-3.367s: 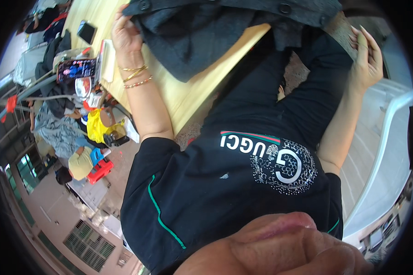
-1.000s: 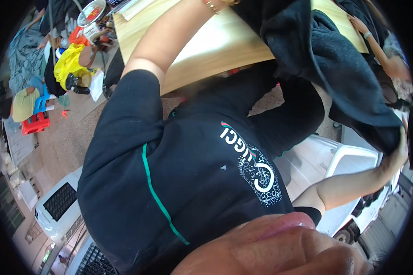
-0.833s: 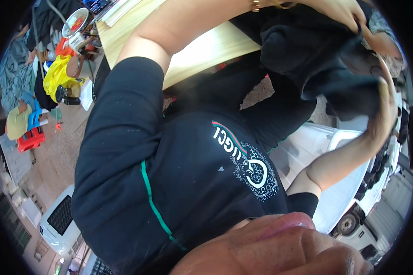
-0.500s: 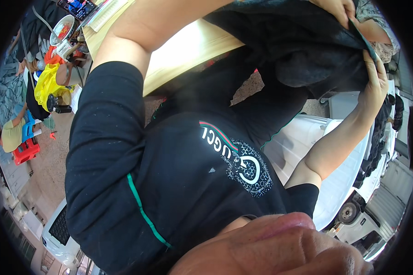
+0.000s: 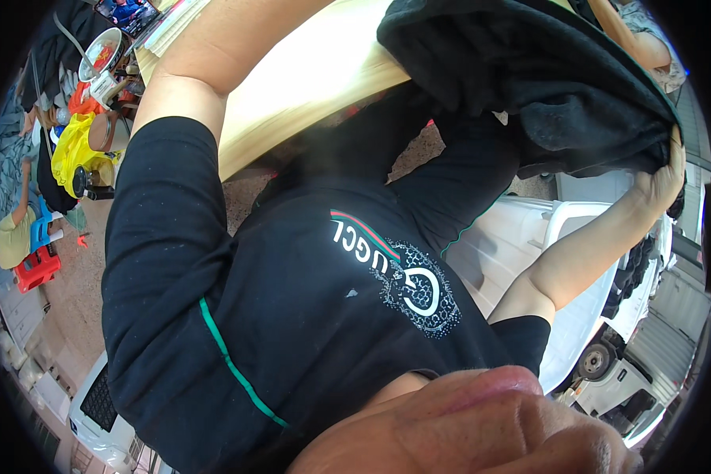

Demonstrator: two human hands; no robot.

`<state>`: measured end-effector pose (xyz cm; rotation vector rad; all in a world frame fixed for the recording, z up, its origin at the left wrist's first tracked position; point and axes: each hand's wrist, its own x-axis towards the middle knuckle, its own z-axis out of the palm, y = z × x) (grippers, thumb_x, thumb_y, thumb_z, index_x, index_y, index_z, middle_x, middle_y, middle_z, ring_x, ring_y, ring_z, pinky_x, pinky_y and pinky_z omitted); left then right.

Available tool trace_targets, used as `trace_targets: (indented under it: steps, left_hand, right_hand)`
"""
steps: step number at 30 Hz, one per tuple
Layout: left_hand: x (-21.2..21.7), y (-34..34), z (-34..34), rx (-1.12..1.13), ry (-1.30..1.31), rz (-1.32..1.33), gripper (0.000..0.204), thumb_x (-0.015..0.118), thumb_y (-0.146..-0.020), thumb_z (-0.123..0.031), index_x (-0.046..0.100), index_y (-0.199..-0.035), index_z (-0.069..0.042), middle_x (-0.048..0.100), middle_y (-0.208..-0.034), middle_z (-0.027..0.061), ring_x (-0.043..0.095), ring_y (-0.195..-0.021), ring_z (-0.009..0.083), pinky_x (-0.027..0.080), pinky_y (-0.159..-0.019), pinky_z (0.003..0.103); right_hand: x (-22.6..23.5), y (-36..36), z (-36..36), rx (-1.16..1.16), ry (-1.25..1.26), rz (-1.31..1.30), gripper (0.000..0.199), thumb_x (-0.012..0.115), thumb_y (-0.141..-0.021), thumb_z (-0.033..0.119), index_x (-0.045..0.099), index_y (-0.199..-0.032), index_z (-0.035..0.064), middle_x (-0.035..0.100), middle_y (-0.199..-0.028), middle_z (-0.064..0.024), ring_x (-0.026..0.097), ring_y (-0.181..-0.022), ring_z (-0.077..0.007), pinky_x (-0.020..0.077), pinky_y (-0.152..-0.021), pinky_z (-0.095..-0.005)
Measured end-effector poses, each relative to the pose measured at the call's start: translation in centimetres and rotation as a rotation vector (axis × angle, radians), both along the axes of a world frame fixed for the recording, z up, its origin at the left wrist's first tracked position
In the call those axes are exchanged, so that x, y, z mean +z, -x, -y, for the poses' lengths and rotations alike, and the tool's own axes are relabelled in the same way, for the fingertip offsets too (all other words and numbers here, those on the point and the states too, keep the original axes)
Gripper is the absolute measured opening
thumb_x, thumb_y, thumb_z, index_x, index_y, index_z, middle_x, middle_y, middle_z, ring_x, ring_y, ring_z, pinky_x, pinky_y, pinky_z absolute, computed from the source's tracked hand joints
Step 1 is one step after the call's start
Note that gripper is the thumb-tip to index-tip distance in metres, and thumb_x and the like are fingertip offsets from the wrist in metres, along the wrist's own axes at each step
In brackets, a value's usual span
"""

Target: The person trims loose threads from garments using a thread clipper and places the finished garment into a bin.

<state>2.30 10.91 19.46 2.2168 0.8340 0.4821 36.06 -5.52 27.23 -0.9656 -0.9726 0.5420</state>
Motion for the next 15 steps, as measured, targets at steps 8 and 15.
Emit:
trace_targets:
  steps: [8, 15]
  left_hand:
    - [0.3, 0.0, -6.6, -0.294, -0.053, 0.415, 0.024, 0.071, -0.087, -0.026, 0.070, -0.089, -0.003, 0.059, -0.064, 0.0025, 0.055, -0.055, 0.0145, 0.045, -0.051, 0.031]
    - [5.8, -2.0, -0.2, -0.099, -0.032, 0.515, 0.022, 0.069, -0.089, -0.026, 0.070, -0.086, -0.004, 0.057, -0.065, 0.0011, 0.054, -0.056, 0.0136, 0.043, -0.049, 0.030]
  right_hand:
    - [6.6, -2.9, 0.1, -0.105, -0.007, -0.071, 0.027, 0.059, -0.094, 0.008, 0.062, -0.110, -0.0136, 0.067, -0.111, -0.0237, 0.065, -0.103, -0.0319, 0.0488, -0.098, -0.0397]
    - [11.8, -6.6, 1.9, -0.286, -0.047, -0.031, 0.031, 0.054, -0.097, 0.012, 0.060, -0.120, -0.0081, 0.062, -0.124, -0.0183, 0.059, -0.115, -0.0280, 0.0471, -0.101, -0.0381]
